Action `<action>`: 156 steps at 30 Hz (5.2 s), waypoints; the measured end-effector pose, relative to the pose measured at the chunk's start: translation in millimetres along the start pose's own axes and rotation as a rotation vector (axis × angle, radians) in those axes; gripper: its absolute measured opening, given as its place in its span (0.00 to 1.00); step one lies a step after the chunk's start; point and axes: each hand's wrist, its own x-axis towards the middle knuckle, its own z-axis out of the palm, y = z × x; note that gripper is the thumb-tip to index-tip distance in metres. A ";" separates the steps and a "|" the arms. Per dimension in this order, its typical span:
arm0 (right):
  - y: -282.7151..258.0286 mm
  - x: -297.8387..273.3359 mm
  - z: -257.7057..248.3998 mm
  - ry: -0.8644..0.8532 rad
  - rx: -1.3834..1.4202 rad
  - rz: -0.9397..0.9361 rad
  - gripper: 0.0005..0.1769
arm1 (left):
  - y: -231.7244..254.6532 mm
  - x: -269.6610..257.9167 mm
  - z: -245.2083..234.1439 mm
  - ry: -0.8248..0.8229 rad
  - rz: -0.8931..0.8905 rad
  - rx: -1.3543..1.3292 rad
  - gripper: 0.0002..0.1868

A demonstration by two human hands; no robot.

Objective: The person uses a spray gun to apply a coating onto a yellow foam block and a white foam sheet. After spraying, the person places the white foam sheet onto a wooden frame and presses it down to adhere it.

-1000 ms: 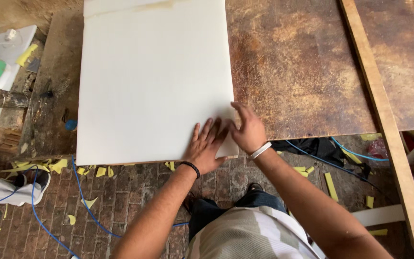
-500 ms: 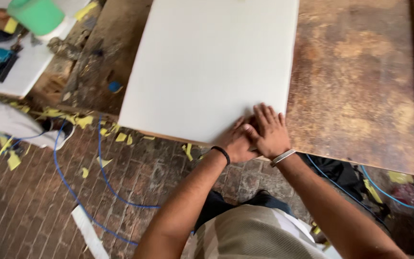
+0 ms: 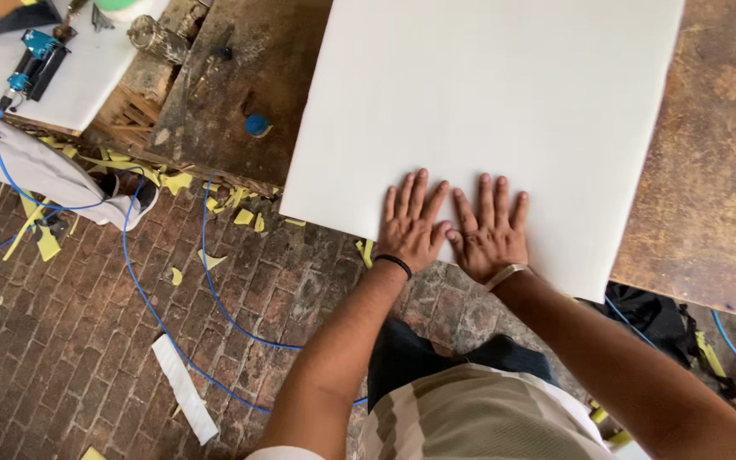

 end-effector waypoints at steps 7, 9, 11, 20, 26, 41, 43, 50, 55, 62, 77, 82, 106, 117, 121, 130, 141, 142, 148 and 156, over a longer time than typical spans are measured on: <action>17.7 -4.5 7.2 0.129 0.112 0.055 0.42 | -1.5 10.2 -16.9 -0.031 0.081 -0.201 0.39; 24.0 -1.7 5.4 0.134 0.096 0.065 0.42 | -23.5 17.4 -24.8 -0.050 0.074 -0.234 0.40; 28.8 -5.8 4.6 0.174 0.118 0.059 0.42 | -57.6 27.1 -29.8 -0.120 0.003 -0.259 0.40; 36.3 -24.7 10.9 0.228 0.219 0.135 0.47 | -147.3 -1.0 -5.2 0.124 -0.228 -0.401 0.46; 58.2 -13.4 11.7 0.217 0.269 0.290 0.53 | -141.4 -0.8 -26.4 0.034 -0.206 -0.435 0.46; 119.0 329.9 -54.9 0.416 0.381 0.263 0.54 | -163.2 121.6 -56.5 0.104 -0.283 -0.931 0.45; 112.4 378.4 -60.7 0.365 0.376 0.238 0.54 | -165.9 146.0 -57.3 0.092 -0.301 -0.994 0.44; 74.9 494.9 -69.1 0.171 0.294 0.313 0.65 | -172.1 181.9 -46.4 0.015 -0.136 -0.889 0.50; 57.1 527.5 -73.1 -0.190 0.324 0.472 0.60 | -172.1 174.7 -40.9 -0.163 -0.140 -0.968 0.49; 42.6 526.1 -57.3 -0.116 0.153 0.364 0.48 | -170.8 176.6 -35.3 -0.233 -0.115 -0.914 0.48; 34.3 527.9 -49.2 -0.105 0.174 0.358 0.39 | -173.9 175.7 -39.2 -0.324 -0.148 -0.984 0.48; 32.2 530.0 -42.8 -0.143 0.089 0.354 0.41 | -176.4 174.7 -41.8 -0.280 -0.150 -0.983 0.47; -0.2 398.8 -21.9 -0.084 0.253 0.128 0.45 | -173.7 163.7 -28.2 0.088 -0.113 -0.876 0.35; -6.3 415.9 -10.8 -0.119 -0.025 0.129 0.43 | -167.7 168.5 3.7 0.141 -0.105 -0.827 0.31; -10.5 397.4 -17.2 -0.250 0.147 0.164 0.42 | -176.2 176.9 -0.4 0.190 -0.059 -0.750 0.31; -81.1 223.9 -29.2 -0.166 0.497 0.135 0.47 | -161.4 86.5 -54.0 -0.036 0.243 -0.500 0.42; -124.8 210.2 -33.5 -0.182 0.353 0.108 0.58 | -175.0 92.4 -0.8 -0.035 0.232 -0.263 0.48; -113.7 202.4 -33.3 -0.108 0.508 0.096 0.58 | -176.2 95.4 -2.8 -0.025 0.228 -0.279 0.47; 2.7 60.1 -28.6 -0.097 0.365 0.557 0.51 | -163.3 46.0 6.3 -0.083 0.092 -0.273 0.49; 48.5 -31.8 17.0 0.015 0.344 0.854 0.56 | -186.9 19.0 19.1 0.096 0.128 -0.247 0.47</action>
